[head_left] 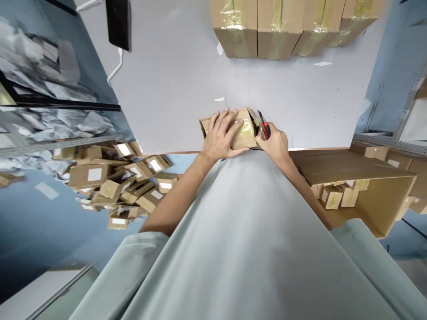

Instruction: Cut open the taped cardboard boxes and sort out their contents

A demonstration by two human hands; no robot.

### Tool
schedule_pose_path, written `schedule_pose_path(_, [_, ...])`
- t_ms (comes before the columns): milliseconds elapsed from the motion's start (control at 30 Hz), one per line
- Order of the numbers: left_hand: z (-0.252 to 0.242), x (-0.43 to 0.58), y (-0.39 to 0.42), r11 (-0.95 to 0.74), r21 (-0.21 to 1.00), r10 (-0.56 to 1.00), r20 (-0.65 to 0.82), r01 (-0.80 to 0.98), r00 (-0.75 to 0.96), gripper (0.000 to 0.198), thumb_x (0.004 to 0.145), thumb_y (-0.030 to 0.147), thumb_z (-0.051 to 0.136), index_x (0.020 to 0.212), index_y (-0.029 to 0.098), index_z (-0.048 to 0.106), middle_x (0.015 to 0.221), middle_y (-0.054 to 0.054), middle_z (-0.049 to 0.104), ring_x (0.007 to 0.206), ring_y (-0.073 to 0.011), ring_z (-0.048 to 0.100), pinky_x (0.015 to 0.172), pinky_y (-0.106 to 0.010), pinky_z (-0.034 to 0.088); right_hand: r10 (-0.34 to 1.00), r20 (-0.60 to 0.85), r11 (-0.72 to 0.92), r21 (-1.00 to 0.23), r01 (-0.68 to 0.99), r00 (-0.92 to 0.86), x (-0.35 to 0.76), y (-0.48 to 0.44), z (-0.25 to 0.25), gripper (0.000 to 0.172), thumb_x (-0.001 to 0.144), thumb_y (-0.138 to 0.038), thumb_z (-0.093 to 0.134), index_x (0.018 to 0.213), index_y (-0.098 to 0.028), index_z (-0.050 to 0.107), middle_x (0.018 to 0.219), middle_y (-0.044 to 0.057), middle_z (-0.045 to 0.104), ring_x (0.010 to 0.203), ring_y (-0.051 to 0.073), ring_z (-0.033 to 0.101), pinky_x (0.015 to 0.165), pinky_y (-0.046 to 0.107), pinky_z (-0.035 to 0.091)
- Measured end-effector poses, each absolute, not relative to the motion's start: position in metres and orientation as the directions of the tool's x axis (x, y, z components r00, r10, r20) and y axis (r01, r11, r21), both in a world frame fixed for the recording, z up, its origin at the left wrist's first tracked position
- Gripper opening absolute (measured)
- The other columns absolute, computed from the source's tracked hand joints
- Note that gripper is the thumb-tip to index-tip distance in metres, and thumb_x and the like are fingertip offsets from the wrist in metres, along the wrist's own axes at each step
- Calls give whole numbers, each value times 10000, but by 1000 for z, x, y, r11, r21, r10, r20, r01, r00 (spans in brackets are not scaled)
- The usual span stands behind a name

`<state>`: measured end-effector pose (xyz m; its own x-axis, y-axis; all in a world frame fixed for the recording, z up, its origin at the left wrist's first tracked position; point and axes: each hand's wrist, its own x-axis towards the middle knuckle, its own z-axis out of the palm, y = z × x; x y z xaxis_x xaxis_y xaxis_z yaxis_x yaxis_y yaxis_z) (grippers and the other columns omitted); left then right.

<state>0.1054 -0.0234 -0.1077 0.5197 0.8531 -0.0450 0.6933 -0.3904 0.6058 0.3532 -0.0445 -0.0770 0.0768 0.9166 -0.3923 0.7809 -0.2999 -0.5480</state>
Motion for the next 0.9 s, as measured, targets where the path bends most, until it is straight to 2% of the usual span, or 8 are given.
schedule_pose_path(133, [-103,108,-19,-237,641,899,-140,730,415,986,786,977,759,1510,309,711,1783,-130,539,1738,-505,347,1441,-724,145,901,-429,-325,-567,757,66,348,-40,-76,271,1009,-351,593,1219,-225,711,1014,92,843,968,311,790,911,375,571])
schedule_pose_path(233, [-98,109,-18,-137,637,927,-187,758,325,899,848,931,742,1493,306,719,1740,-123,584,1729,-488,378,1447,-715,152,879,-474,-356,-597,719,41,348,-37,-75,268,1021,-342,586,1232,-227,706,1032,78,831,994,301,783,943,375,571])
schedule_pose_path(400, [-99,104,-38,-20,573,997,-52,819,61,832,967,803,712,1587,254,628,1767,-181,524,1754,-453,334,1461,-691,125,874,-486,-392,-669,631,27,350,-35,-80,244,1001,-357,608,1202,-252,698,979,36,795,948,276,747,917,367,575])
schedule_pose_path(500, [-111,97,-56,127,574,984,28,809,-175,846,1063,772,585,1678,194,512,1786,-246,444,1749,-407,347,1445,-621,246,870,-493,-406,-700,588,14,352,-39,-85,236,979,-355,618,1187,-266,688,943,13,765,916,258,721,901,354,573])
schedule_pose_path(600, [-127,91,-67,239,633,947,18,737,-322,836,1110,787,474,1681,177,486,1683,-256,524,1621,-357,528,1353,-519,438,863,-504,-427,-716,552,14,355,-44,-86,253,974,-350,600,1198,-263,678,957,9,752,936,252,714,930,358,577])
schedule_pose_path(667, [-135,90,-69,288,648,930,-15,705,-366,814,1115,804,451,1625,175,539,1545,-228,628,1484,-336,637,1287,-487,507,867,-498,-428,-725,539,18,359,-48,-84,269,976,-356,596,1213,-254,673,991,20,761,965,257,720,957,368,580])
schedule_pose_path(767, [-141,90,-68,311,649,925,-39,694,-379,772,1120,804,446,1535,173,606,1379,-184,715,1333,-316,706,1232,-483,547,879,-478,-405,-730,550,13,364,-53,-77,290,1001,-426,618,1232,-258,670,996,23,771,963,267,728,959,381,581])
schedule_pose_path(900, [-139,92,-66,292,675,930,-35,677,-366,731,1121,788,467,1525,195,605,1390,-169,721,1320,-306,711,1207,-470,558,879,-474,-405,-691,598,49,357,-56,-68,359,1010,-537,679,1251,-272,665,940,7,775,904,276,734,932,385,579])
